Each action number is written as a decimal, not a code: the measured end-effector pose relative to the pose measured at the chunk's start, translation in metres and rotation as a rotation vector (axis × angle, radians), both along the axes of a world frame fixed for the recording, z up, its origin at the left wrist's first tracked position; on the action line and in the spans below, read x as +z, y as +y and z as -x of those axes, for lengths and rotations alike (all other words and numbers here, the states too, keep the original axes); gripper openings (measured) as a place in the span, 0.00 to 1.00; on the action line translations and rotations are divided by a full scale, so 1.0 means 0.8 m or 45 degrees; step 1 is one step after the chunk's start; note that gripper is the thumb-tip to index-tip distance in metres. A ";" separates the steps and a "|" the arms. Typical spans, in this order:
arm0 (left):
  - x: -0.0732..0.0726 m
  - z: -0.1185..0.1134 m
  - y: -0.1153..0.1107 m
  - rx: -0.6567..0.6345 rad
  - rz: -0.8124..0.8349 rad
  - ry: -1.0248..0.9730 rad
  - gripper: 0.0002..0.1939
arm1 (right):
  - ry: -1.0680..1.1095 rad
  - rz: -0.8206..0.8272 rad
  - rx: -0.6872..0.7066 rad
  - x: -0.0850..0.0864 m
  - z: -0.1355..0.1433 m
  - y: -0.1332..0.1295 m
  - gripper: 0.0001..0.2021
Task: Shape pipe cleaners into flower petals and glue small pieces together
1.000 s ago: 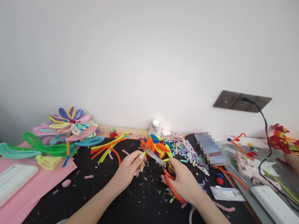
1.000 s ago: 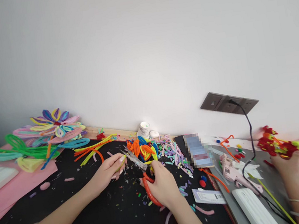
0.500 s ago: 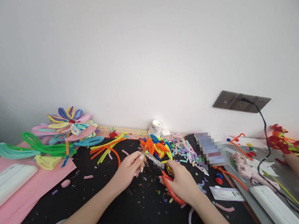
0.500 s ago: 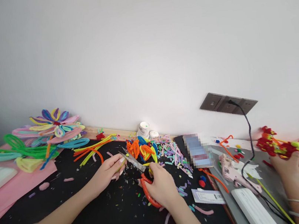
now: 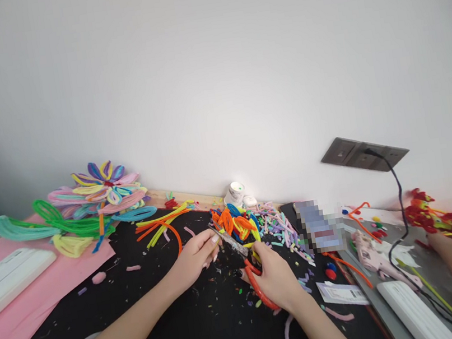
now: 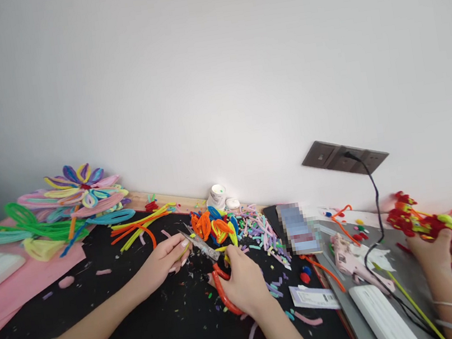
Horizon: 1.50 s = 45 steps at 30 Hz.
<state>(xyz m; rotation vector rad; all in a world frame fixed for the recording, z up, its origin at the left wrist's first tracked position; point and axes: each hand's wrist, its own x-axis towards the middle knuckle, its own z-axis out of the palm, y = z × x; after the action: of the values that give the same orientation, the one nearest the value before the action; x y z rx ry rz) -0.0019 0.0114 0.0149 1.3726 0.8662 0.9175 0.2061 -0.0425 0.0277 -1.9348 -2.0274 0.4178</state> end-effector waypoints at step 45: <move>0.001 -0.002 -0.001 -0.078 0.173 -0.103 0.27 | -0.094 -0.257 -0.521 -0.009 -0.101 0.033 0.08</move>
<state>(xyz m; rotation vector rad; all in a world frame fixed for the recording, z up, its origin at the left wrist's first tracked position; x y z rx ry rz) -0.0007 0.0105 0.0158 1.2300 0.8060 0.8463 0.2870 -0.0161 0.0206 -2.1848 -1.5801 0.0427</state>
